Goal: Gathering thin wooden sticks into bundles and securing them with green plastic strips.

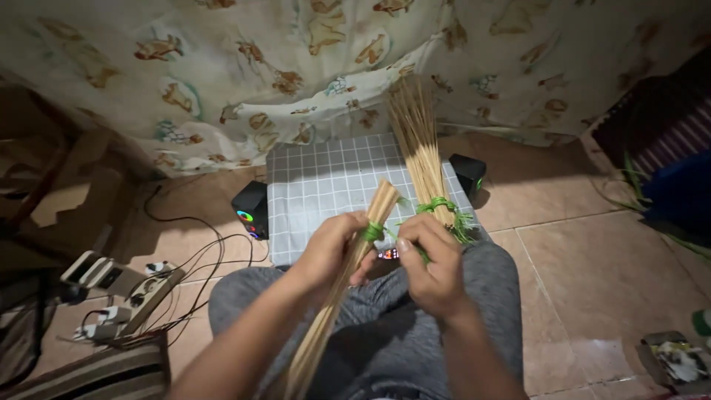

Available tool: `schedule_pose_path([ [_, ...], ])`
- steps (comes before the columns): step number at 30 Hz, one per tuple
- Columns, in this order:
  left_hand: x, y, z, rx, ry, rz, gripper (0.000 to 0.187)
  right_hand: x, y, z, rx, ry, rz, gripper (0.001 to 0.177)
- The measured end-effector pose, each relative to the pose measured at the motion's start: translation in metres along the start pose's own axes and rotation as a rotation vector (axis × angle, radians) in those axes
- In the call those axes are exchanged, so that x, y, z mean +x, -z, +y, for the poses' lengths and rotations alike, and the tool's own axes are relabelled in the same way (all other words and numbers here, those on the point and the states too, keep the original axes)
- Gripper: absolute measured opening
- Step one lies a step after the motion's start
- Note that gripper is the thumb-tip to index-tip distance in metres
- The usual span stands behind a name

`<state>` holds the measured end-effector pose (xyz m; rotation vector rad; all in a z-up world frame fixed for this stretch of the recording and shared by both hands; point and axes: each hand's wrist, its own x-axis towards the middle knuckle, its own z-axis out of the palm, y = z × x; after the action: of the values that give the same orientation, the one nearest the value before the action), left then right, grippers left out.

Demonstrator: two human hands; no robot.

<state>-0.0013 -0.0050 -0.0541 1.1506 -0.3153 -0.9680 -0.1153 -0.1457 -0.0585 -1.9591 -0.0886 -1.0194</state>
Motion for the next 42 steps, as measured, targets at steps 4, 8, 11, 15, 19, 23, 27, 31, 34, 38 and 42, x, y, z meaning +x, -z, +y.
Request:
schedule_pose_path([
  [4, 0.002, -0.023, 0.011, -0.275, 0.025, -0.103, 0.041, 0.019, -0.006, -0.011, -0.1, 0.052, 0.002, 0.025],
  [8, 0.019, -0.006, -0.002, -0.398, 0.043, -0.173, 0.049, 0.012, -0.018, 0.002, 0.022, 0.048, -0.003, 0.024],
  [11, 0.048, 0.01, -0.028, -0.394, 0.078, -0.136, 0.037, 0.002, -0.022, 0.019, 0.135, -0.019, 0.066, 0.025],
  [15, 0.079, 0.024, -0.05, -0.414, -0.04, -0.039, 0.022, 0.0, -0.017, 0.04, 0.232, -0.083, 0.089, 0.024],
  [19, 0.106, 0.035, -0.083, -0.37, -0.146, 0.04, 0.01, 0.0, -0.022, 0.058, 0.298, -0.144, 0.043, 0.02],
  [23, 0.085, 0.02, -0.06, 0.0, -0.465, 0.354, 0.009, -0.002, -0.039, 0.068, 0.394, -0.239, 0.14, 0.023],
  [27, 0.071, 0.026, -0.045, 0.238, -0.703, 0.482, 0.011, -0.004, -0.059, 0.079, 0.615, -0.257, 0.2, 0.038],
  [31, 0.059, 0.028, -0.035, 0.407, -0.814, 0.529, 0.009, -0.012, -0.07, 0.094, 0.738, -0.21, 0.189, 0.053],
  [34, 0.049, 0.028, -0.031, 0.519, -1.025, 0.597, 0.006, -0.016, -0.072, 0.089, 0.676, -0.215, 0.217, 0.039],
  [38, 0.046, 0.021, -0.03, 0.693, -1.251, 0.643, 0.009, -0.004, -0.073, 0.066, 0.136, -0.097, 0.273, 0.017],
  [42, 0.041, 0.019, -0.032, 0.763, -1.353, 0.599, 0.01, -0.001, -0.073, 0.061, -0.209, 0.068, 0.24, 0.023],
])
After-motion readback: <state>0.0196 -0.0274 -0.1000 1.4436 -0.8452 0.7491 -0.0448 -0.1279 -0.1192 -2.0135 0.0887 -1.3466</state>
